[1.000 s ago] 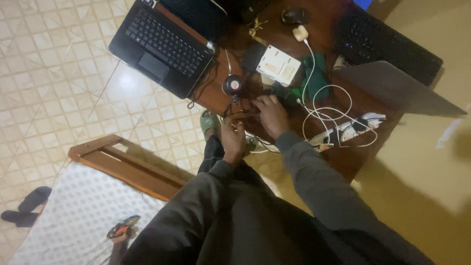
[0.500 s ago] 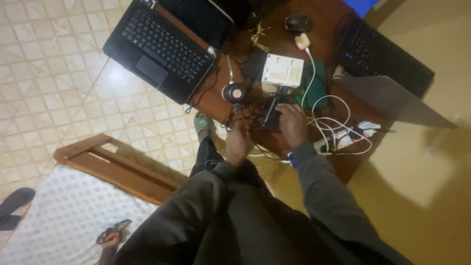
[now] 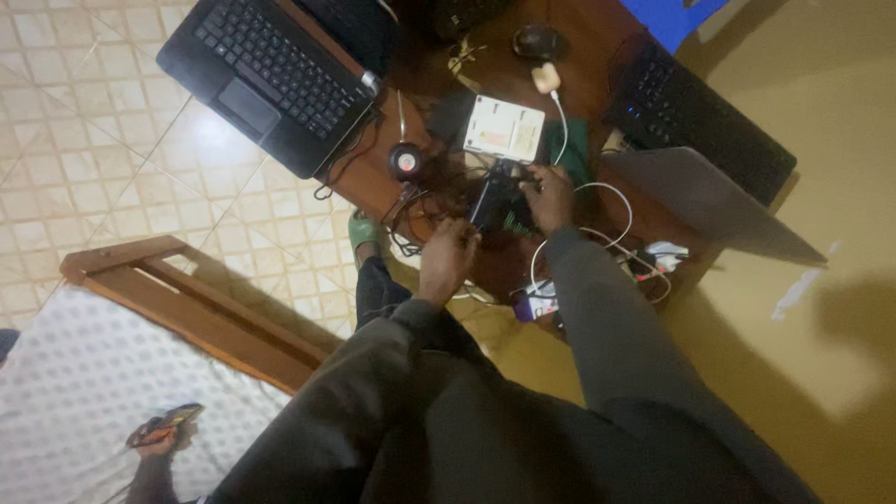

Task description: The person organizes a cluttered desk by moving a laptop, unplugging and plugging in various cables, and handling a power strip and phone charger. The person also picks up and sets down a small black device and a phone.

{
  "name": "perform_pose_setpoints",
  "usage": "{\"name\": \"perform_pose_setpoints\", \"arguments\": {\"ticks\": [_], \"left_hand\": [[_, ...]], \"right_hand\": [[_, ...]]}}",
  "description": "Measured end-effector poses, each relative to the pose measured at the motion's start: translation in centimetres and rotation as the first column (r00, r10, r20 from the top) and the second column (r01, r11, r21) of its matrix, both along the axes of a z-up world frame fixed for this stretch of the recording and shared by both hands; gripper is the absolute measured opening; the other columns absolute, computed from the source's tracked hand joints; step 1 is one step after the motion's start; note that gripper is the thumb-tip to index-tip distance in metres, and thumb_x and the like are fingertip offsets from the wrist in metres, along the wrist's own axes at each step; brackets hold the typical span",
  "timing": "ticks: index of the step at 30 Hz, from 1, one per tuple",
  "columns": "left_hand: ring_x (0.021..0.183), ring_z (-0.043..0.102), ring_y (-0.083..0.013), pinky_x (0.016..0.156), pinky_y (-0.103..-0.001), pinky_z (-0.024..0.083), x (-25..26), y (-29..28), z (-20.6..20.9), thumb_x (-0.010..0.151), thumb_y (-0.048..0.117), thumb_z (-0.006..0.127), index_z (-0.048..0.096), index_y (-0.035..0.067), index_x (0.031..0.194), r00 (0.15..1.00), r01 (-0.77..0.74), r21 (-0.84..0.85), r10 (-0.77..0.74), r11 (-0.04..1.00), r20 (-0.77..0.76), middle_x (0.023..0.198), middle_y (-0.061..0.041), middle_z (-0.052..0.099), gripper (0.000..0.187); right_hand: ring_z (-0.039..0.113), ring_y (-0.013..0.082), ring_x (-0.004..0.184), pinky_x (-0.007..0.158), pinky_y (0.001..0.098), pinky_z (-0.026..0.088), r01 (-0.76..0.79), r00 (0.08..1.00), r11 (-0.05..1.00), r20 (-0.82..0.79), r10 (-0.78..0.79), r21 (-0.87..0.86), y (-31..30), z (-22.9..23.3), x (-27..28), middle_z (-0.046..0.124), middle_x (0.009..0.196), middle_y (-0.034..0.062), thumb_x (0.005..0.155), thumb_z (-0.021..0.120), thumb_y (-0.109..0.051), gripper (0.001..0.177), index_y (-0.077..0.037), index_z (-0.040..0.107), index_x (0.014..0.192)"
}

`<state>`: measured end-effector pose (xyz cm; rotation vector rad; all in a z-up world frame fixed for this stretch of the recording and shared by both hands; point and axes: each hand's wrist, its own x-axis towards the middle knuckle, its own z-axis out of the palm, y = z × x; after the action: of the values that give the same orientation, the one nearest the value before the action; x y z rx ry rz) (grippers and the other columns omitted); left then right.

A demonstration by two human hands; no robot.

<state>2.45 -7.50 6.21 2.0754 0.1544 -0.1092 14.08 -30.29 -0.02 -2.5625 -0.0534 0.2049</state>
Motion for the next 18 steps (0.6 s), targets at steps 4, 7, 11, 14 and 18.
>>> {"name": "perform_pose_setpoints", "arguments": {"ticks": [4,7,11,14,18], "left_hand": [[0.086,0.064,-0.0357,0.076,-0.047,0.052,0.3,-1.1,0.8,0.097,0.024,0.067,0.067,0.006,0.102,0.980,-0.201,-0.101,0.200,0.974,-0.021,0.098,-0.016,0.062,0.019],[0.083,0.060,-0.0363,0.073,-0.046,0.049,0.6,-1.5,0.6,0.097,0.024,0.069,0.067,0.005,0.102,0.963,-0.265,-0.028,0.266,0.964,0.045,0.093,-0.016,0.060,0.019],[0.081,0.061,-0.0344,0.072,-0.044,0.049,1.1,-2.0,-0.1,0.096,0.024,0.069,0.069,0.006,0.101,0.950,-0.299,-0.039,0.302,0.953,0.076,0.092,-0.015,0.062,0.018],[0.080,0.062,-0.0331,0.073,-0.044,0.050,1.1,-2.5,-0.6,0.096,0.024,0.069,0.069,0.006,0.103,0.928,-0.353,-0.059,0.357,0.934,0.102,0.091,-0.014,0.062,0.019],[0.084,0.067,-0.0305,0.077,-0.041,0.053,1.1,-2.9,-1.0,0.098,0.021,0.068,0.068,0.005,0.106,0.881,-0.458,-0.197,0.472,0.867,0.028,0.094,-0.013,0.067,0.018]], "right_hand": [[0.069,0.0256,0.092,0.083,0.0381,0.055,0.045,0.995,0.993,-0.090,-0.035,0.110,0.0,0.1,1.6,0.072,0.101,0.0141,0.094,0.079,-0.016,0.013,-0.004,0.073,0.096],[0.068,0.0157,0.090,0.081,0.0347,0.054,0.245,0.963,0.947,-0.168,-0.212,0.206,-1.8,0.5,1.0,0.071,0.101,0.0041,0.102,0.070,-0.022,0.015,-0.008,0.069,0.108],[0.064,0.0132,0.086,0.079,0.0298,0.052,0.359,0.915,0.731,-0.065,-0.398,0.580,-4.2,1.7,-1.5,0.069,0.098,0.0034,0.102,0.070,-0.022,0.021,-0.005,0.066,0.113],[0.060,0.0109,0.085,0.075,0.0277,0.049,0.415,0.882,0.644,-0.110,-0.459,0.642,-4.7,3.5,-4.2,0.066,0.098,0.0027,0.104,0.067,-0.023,0.020,-0.006,0.065,0.115],[0.061,0.0105,0.089,0.080,0.0282,0.053,0.474,0.821,0.541,-0.127,-0.557,0.694,-5.0,7.4,-5.4,0.067,0.101,0.0014,0.107,0.063,-0.026,0.019,-0.009,0.062,0.117]]}}
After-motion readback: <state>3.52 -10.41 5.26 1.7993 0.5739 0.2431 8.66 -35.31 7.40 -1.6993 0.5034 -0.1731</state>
